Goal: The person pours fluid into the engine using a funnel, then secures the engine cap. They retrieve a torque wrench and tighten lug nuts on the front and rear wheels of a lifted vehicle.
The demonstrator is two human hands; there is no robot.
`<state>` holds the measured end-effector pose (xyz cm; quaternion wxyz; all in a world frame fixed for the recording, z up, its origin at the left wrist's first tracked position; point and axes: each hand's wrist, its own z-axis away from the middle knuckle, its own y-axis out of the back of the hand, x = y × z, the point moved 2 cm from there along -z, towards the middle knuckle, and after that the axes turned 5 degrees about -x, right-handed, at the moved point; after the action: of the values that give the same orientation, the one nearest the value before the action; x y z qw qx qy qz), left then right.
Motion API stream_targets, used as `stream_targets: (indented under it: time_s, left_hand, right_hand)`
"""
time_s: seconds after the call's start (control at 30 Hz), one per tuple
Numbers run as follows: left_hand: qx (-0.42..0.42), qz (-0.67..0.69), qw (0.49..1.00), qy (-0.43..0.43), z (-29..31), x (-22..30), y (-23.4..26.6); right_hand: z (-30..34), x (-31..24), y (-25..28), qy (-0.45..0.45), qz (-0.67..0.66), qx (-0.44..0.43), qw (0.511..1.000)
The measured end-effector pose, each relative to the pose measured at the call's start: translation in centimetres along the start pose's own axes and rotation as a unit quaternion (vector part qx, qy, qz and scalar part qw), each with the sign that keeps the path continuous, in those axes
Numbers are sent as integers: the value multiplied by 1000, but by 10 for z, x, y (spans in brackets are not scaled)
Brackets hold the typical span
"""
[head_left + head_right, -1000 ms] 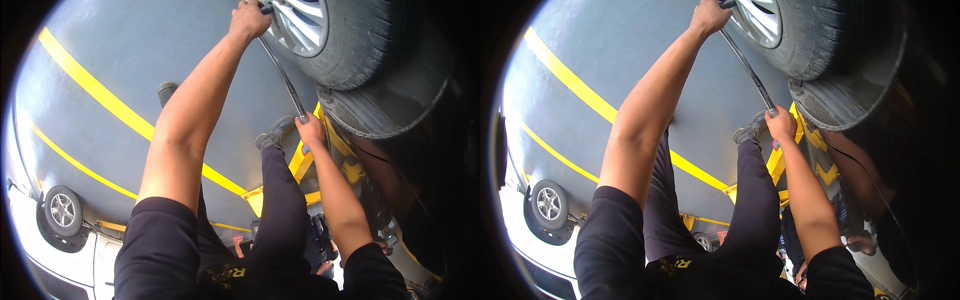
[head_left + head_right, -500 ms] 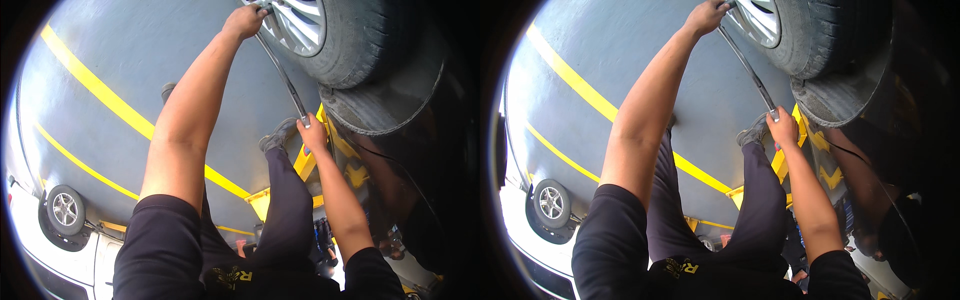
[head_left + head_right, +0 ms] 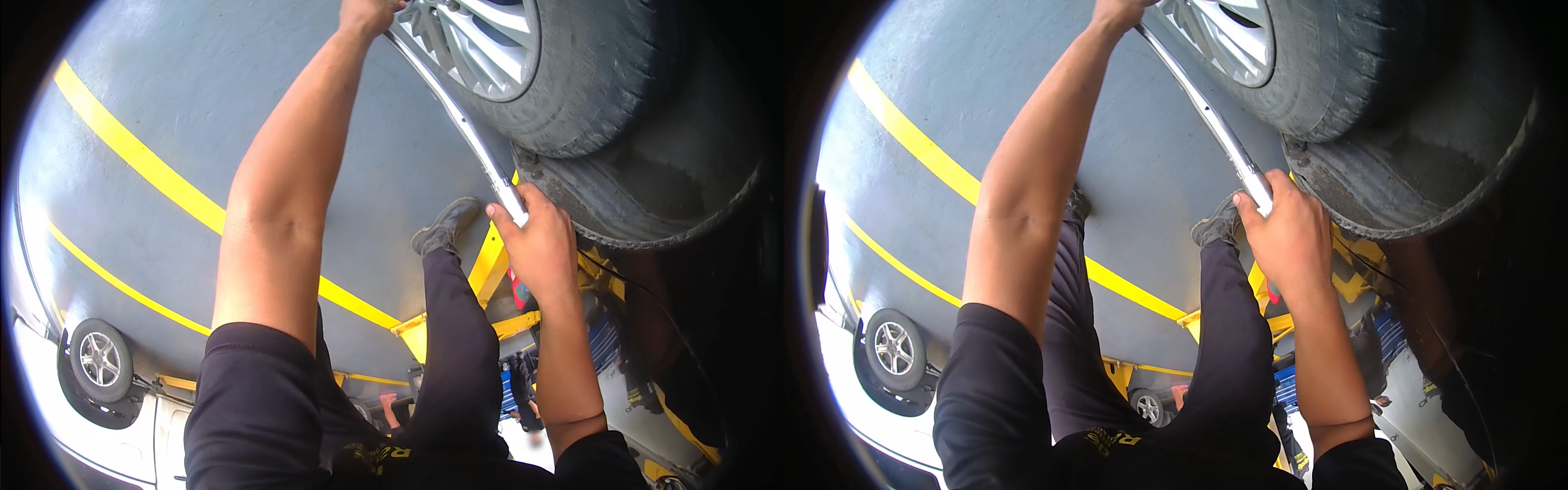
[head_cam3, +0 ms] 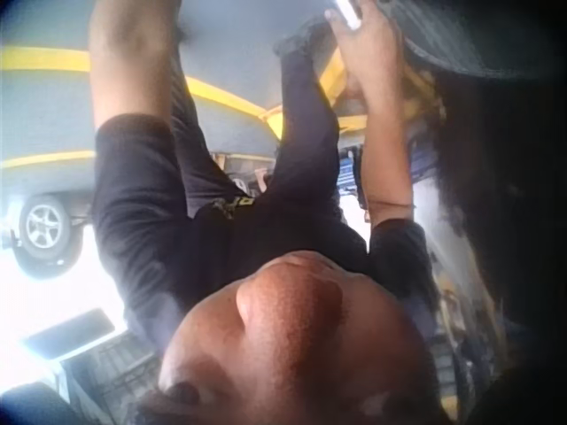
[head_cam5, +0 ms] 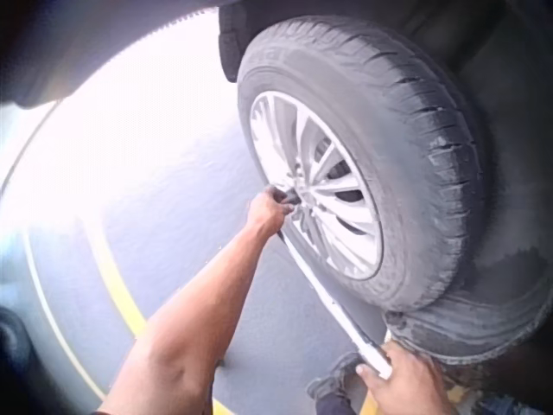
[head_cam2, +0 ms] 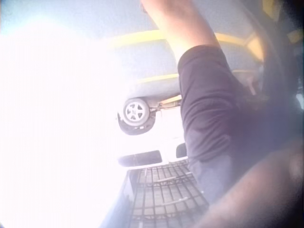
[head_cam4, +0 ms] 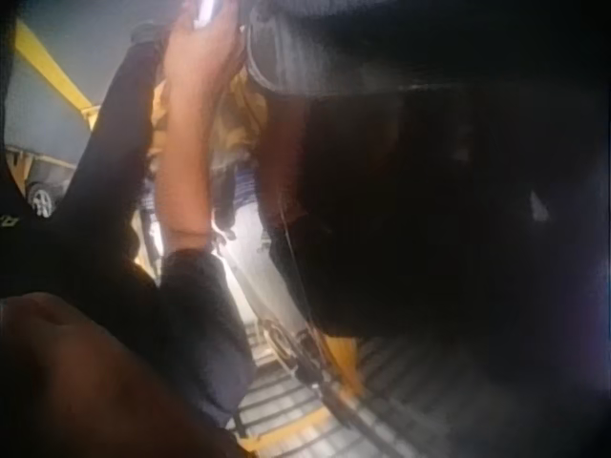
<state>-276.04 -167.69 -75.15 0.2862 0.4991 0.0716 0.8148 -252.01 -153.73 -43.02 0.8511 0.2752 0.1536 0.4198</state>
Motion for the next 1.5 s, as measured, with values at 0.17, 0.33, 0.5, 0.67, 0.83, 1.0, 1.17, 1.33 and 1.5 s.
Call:
stream_targets:
  time_s: [0.17,0.33,0.5,0.67,0.83,1.0,1.17,1.33,1.5]
  left_hand:
    - [-5,44,999,-2,1,2,-5]
    - [-118,-174,978,-15,-5,4,2]
    - [-125,-173,974,74,-8,8,2]
    - [-140,-178,969,96,-2,9,2]
    - [-105,-149,982,53,2,8,6]
    - [-106,-126,986,-5,9,0,24]
    - [-24,-1,999,25,12,-1,57]
    - [27,-58,997,-53,-5,35,69]
    - [33,-2,999,-22,0,50,67]
  right_hand:
    - [-25,15,-28,-36,41,24,998]
    - [-54,33,-65,-67,120,50,989]
    - [-56,44,-70,-34,123,81,988]
    - [-69,55,-87,-17,135,106,985]
    - [-60,42,-72,-15,98,75,992]
    - [-21,7,-26,-50,63,-43,996]
    - [-2,-25,-1,-19,48,-34,998]
    - [9,-44,28,-6,18,0,1000]
    - [5,-44,31,3,26,7,1000]
